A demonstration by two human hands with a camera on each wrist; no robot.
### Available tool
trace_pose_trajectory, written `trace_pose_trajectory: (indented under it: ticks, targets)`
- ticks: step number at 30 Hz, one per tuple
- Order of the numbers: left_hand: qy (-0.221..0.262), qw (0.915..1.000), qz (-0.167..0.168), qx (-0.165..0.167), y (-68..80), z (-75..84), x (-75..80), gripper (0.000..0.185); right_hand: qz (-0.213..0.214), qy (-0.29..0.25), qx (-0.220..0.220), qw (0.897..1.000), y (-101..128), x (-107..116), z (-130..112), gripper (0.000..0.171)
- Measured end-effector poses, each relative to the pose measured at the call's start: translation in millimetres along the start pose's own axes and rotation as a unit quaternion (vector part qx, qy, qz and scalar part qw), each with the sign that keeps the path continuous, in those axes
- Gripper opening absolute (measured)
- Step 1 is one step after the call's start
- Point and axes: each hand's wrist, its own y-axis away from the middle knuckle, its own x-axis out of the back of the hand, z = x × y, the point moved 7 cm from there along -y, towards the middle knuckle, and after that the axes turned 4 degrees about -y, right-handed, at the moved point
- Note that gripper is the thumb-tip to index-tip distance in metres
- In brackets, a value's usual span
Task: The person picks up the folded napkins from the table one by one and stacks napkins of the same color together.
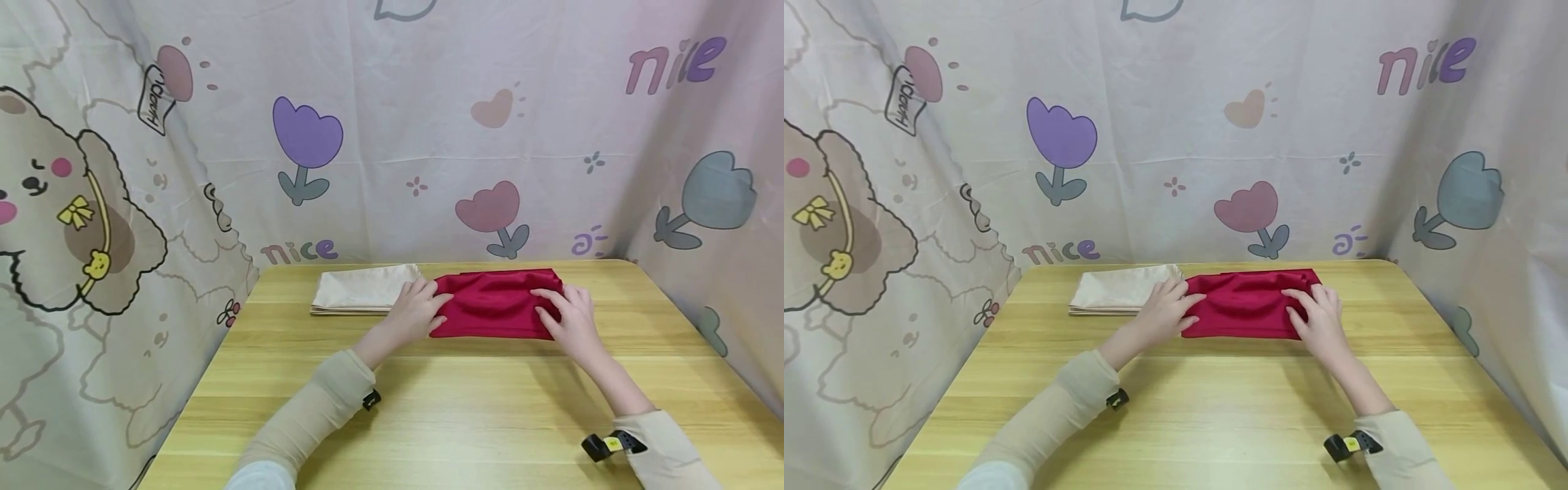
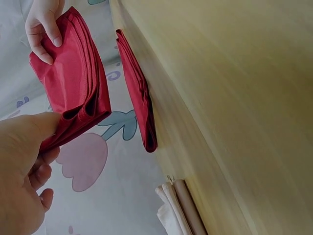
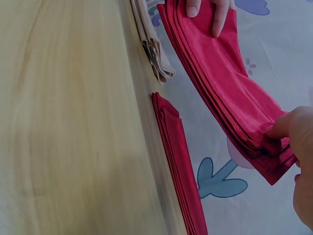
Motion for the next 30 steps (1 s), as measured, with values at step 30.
trace_pose_trajectory:
  ticks: [30]
  targets:
    - [0.032, 0.9963, -0.06, 0.053, -32.9, 0.9, -31.8, 0.042, -0.01, 0.032, -0.031, 0.999, -10.5, 7.2, 24.8, 0.032]
